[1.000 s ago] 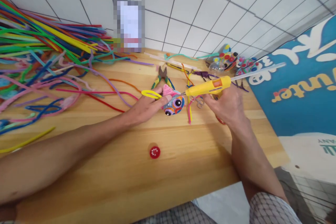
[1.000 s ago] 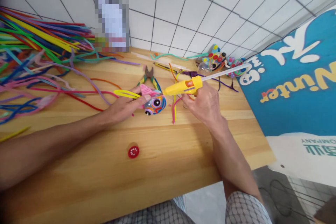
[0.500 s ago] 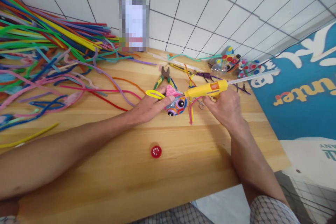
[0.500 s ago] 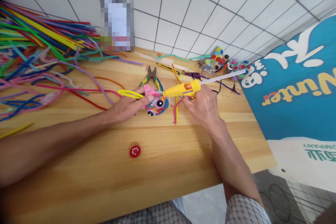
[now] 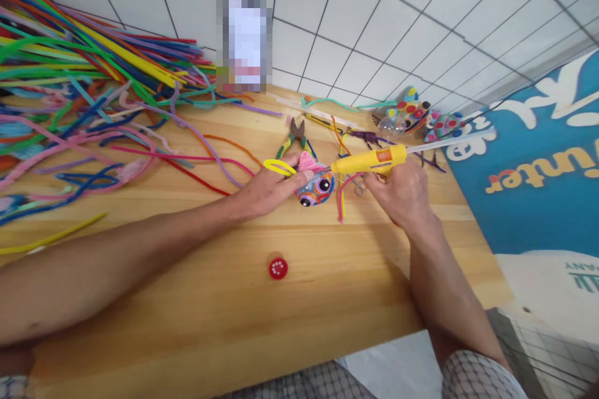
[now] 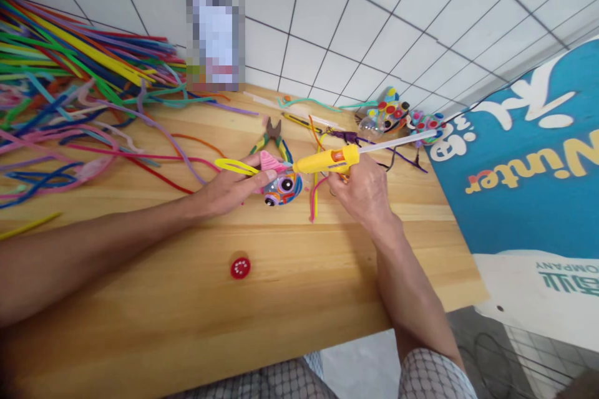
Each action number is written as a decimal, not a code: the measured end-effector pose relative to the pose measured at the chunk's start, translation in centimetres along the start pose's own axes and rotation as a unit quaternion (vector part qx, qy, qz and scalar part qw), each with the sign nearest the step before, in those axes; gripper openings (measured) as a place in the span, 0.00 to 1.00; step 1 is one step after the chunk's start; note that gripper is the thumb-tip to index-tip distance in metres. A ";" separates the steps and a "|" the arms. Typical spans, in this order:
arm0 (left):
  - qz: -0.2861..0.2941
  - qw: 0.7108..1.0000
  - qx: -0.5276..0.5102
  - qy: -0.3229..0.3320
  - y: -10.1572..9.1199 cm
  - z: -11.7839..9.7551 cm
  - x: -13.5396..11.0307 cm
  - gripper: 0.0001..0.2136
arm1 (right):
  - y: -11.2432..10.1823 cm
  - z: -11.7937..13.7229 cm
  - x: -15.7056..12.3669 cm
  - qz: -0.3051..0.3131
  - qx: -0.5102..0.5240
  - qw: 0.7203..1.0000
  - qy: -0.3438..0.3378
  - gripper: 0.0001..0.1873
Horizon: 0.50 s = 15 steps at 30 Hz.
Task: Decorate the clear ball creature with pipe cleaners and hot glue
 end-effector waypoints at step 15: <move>0.000 1.000 -0.010 0.012 0.1 -0.1 0.0 0.14 | -0.2 0.3 -0.5 -0.025 0.011 0.999 -0.030 0.07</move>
Point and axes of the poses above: each hand's wrist, its own x-axis towards the middle knuckle, its own y-axis out of the palm, z = x × y, the point moved 8 cm from there along x, towards the middle knuckle, and after that the axes turned 13 degrees about -z, right-handed, at the moved point
